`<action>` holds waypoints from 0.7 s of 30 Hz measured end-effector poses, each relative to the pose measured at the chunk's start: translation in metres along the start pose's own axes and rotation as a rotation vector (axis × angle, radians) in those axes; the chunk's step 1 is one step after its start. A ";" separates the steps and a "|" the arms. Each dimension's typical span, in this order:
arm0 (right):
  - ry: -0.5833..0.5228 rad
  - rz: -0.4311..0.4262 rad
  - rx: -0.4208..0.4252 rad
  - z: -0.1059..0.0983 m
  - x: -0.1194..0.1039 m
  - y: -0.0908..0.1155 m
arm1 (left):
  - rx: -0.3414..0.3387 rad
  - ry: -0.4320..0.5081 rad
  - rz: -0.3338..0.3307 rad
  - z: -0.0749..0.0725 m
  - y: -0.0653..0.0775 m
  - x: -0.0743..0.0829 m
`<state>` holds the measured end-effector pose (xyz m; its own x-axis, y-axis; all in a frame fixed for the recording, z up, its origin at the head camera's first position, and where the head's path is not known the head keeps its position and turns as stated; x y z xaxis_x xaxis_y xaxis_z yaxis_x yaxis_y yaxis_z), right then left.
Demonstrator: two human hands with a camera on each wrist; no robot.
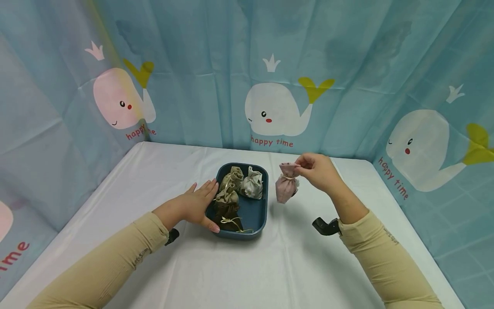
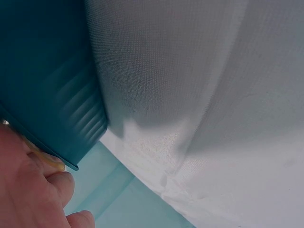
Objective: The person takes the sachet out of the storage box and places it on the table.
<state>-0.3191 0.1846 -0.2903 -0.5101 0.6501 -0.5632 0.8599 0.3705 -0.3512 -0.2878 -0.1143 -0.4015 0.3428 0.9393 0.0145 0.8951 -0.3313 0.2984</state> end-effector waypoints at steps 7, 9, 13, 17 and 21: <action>0.005 0.064 0.002 0.009 0.027 -0.001 | 0.001 0.000 -0.001 -0.001 0.000 0.000; 0.007 0.080 0.003 0.011 0.033 0.000 | -0.001 0.000 -0.003 0.000 0.000 0.000; 0.032 0.101 0.010 0.015 0.044 0.001 | 0.001 0.005 -0.003 -0.001 0.000 0.000; 0.051 0.120 0.013 0.020 0.051 0.002 | 0.003 0.007 -0.002 -0.001 0.001 0.001; 0.039 0.152 0.004 0.026 0.056 0.003 | 0.002 0.009 -0.002 -0.001 0.000 0.001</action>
<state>-0.3457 0.2044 -0.3424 -0.3729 0.7238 -0.5806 0.9270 0.2631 -0.2674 -0.2874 -0.1134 -0.4002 0.3380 0.9409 0.0226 0.8966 -0.3292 0.2962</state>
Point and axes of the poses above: each hand's wrist, its own y-axis away from the middle knuckle, its own z-axis out of the palm, x = y × z, the point moved 7 cm from there along -y, towards the middle knuckle, and after that the axes turned 12 degrees about -z, right-handed, at the moved point
